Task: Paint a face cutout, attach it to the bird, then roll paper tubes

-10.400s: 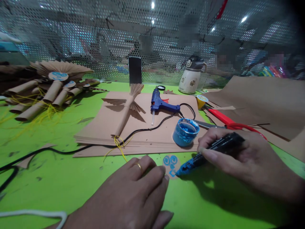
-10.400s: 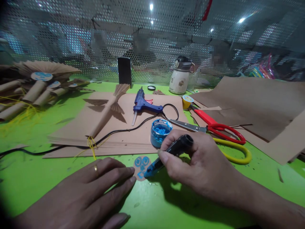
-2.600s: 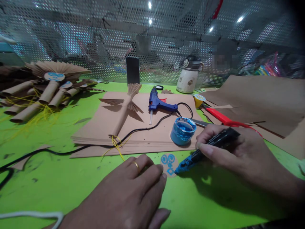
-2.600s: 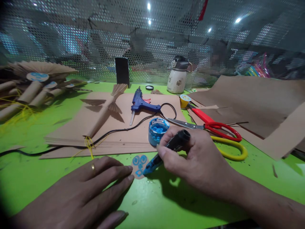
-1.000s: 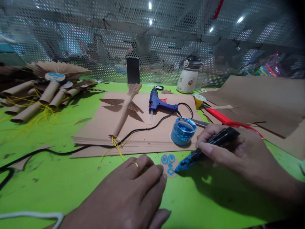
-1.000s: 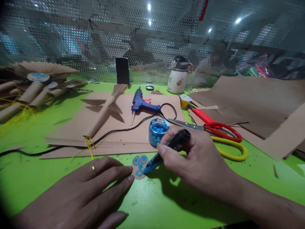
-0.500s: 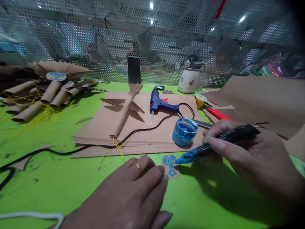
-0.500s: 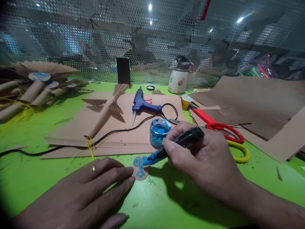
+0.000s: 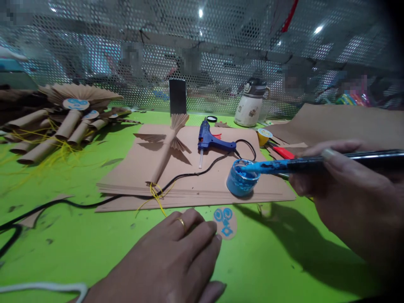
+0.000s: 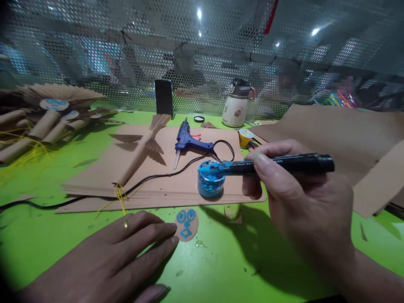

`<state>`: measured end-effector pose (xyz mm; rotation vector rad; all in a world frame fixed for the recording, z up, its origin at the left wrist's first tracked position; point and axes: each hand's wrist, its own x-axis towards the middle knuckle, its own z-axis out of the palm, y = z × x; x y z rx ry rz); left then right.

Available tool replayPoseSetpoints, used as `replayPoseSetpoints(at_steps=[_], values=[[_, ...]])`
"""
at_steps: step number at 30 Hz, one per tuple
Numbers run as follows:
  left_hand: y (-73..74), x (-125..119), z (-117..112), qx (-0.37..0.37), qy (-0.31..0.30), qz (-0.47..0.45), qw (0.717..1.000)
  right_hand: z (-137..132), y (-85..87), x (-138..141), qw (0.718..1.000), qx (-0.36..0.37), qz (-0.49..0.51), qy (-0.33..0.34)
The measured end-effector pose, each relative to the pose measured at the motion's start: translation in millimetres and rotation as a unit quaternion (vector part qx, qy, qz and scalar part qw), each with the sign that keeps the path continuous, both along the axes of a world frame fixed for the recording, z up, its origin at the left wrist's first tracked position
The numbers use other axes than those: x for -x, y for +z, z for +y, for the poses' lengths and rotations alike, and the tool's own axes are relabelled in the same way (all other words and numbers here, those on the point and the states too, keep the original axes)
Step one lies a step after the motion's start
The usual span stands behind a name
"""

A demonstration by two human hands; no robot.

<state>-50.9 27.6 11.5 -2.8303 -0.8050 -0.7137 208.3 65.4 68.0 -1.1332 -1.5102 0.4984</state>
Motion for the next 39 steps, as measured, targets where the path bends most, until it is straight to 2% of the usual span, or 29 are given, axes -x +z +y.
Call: replayPoseSetpoints(at_steps=[3,5,10,19,24,27,29,33,39], values=[[4.3,-1,-4,0.008,0.012,0.008,1.0,2,0.0,5,0.991,-0.018,0.126,0.039],[8.9,-2,-6,0.022,0.03,0.019,0.999,5,-1.6,6,0.989,-0.022,0.135,0.051],[16.8,-4,-8,0.035,0.035,0.01,0.999,10,-4.8,1,0.995,-0.015,0.087,0.038],[21.3,-1,-13,0.053,0.048,0.038,0.997,17,-5.5,-2,0.998,0.01,0.058,0.012],[21.0,-3,-13,0.06,0.05,0.044,0.996,20,-4.3,0,0.999,0.021,-0.026,-0.009],[22.3,-3,-13,0.066,0.054,0.05,0.995,24,-5.8,1,0.995,0.03,-0.09,0.022],[23.9,-3,-14,0.068,0.056,0.056,0.995,26,-7.3,3,0.99,0.065,-0.115,0.053],[26.6,-4,-16,0.077,0.059,0.065,0.993,32,-11.0,6,0.98,0.138,-0.104,0.097],[30.8,-4,-15,0.094,0.05,0.064,0.992,34,-12.8,4,0.979,0.143,-0.089,0.112]])
